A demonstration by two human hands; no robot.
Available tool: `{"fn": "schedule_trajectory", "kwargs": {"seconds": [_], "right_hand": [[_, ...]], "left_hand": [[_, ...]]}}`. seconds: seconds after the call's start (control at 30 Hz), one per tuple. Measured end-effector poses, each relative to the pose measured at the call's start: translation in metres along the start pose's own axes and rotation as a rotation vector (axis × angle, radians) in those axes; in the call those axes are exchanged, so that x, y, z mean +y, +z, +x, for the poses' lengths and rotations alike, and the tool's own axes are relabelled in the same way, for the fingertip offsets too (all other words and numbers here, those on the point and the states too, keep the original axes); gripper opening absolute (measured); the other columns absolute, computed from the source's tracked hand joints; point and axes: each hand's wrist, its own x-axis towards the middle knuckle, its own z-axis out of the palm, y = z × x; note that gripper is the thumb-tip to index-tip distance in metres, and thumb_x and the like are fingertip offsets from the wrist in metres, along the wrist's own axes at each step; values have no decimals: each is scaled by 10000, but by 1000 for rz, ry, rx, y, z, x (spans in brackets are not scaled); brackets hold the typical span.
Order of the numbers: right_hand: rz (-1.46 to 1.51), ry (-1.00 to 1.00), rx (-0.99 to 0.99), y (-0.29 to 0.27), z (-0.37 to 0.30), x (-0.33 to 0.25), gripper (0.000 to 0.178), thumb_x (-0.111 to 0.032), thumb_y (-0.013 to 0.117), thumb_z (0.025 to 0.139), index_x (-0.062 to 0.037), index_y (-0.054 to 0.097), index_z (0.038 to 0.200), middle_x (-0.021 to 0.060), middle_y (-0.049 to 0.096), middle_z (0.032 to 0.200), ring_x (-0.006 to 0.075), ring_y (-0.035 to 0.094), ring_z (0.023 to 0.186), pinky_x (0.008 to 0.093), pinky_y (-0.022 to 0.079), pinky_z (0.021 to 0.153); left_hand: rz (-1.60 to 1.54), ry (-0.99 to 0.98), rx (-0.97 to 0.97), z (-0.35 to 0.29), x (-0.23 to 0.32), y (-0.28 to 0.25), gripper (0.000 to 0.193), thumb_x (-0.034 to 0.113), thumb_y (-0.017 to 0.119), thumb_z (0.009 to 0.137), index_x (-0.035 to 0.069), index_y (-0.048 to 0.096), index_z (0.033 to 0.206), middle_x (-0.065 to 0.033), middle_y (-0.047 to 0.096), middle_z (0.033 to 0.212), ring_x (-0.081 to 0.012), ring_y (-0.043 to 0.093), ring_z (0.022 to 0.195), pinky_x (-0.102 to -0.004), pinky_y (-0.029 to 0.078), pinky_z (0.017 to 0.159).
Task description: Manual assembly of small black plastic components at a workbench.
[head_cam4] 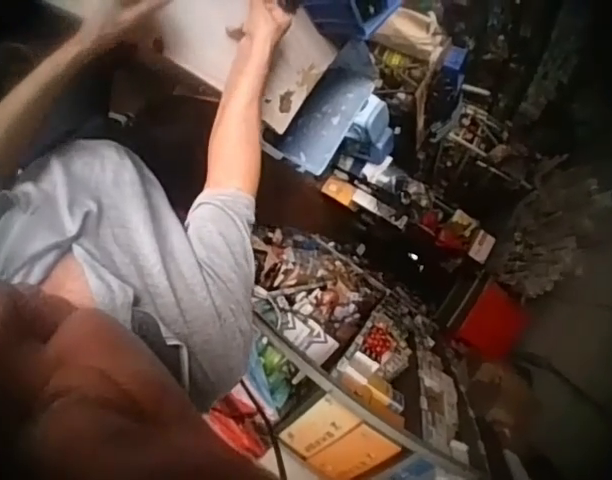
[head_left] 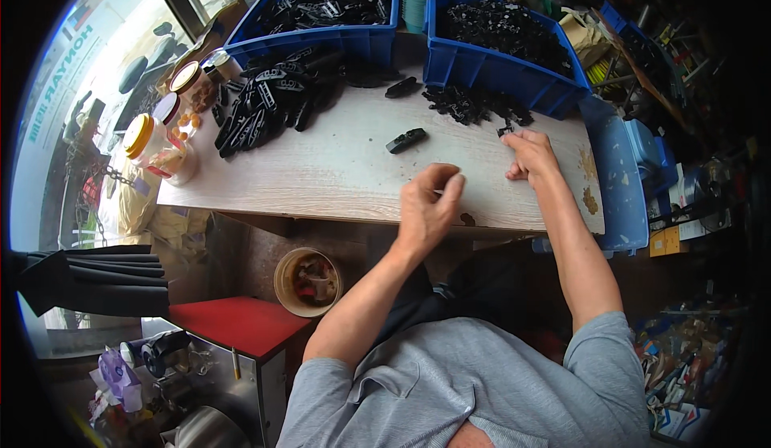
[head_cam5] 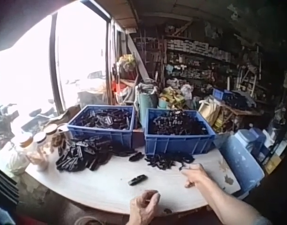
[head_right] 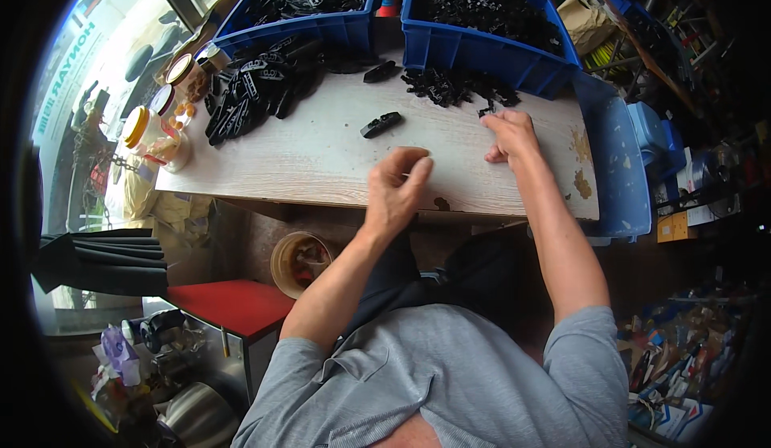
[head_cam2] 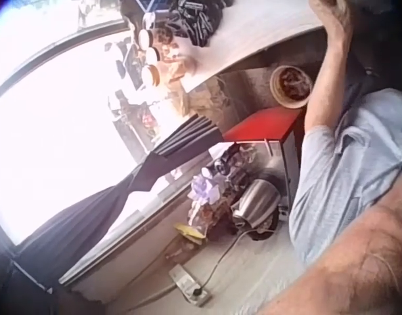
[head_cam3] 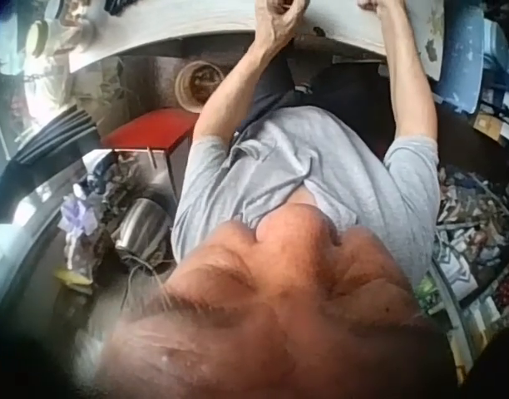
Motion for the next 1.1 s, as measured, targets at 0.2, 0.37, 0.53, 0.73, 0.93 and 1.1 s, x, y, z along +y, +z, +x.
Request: {"fn": "schedule_trajectory", "kwargs": {"seconds": [0.2, 0.37, 0.53, 0.73, 0.93, 1.1], "right_hand": [[102, -72, -159, -5, -15, 17, 216, -198, 699, 852, -15, 590, 884, 19, 427, 463, 152, 450, 361, 385, 528, 430], [130, -139, -194, 0, -23, 23, 169, -187, 678, 868, -34, 608, 855, 15, 459, 471, 141, 424, 357, 340, 466, 416], [85, -253, -152, 0, -16, 32, 136, -172, 645, 896, -46, 627, 848, -4, 524, 539, 95, 426, 382, 253, 344, 389], [105, -285, -175, 3, -21, 30, 145, -160, 660, 877, -15, 655, 874, 11, 562, 595, 82, 432, 406, 246, 335, 388], [179, -310, -155, 6, -32, 27, 209, -196, 705, 863, -10, 663, 950, 4, 559, 596, 78, 415, 391, 249, 373, 392], [257, -297, -266, 13, -42, 28, 235, -193, 725, 868, -23, 678, 1023, 0, 575, 596, 68, 440, 406, 239, 426, 424]], "left_hand": [[14, -63, -129, 25, -8, 35, 297, 178, 640, 892, -44, 661, 1088, -145, 708, 907, -185, 668, 791, -311, 533, 715], [266, 223, -47, 41, -18, 55, 270, 103, 636, 815, 8, 671, 1066, -205, 672, 966, -355, 670, 827, -431, 533, 764], [430, 273, -86, 46, -15, 70, 173, 125, 655, 806, 35, 662, 953, -200, 673, 899, -387, 666, 804, -450, 538, 731], [493, 298, -43, 50, -24, 70, 125, 146, 662, 822, 39, 659, 885, -201, 681, 853, -384, 671, 745, -449, 538, 678], [70, 24, -43, 57, -19, 58, 161, 129, 629, 864, -22, 659, 912, -162, 694, 795, -280, 684, 626, -369, 558, 611], [-605, -285, -126, 51, -11, 39, 124, 26, 599, 900, -70, 594, 979, -113, 659, 867, -175, 681, 702, -280, 593, 632]]}}
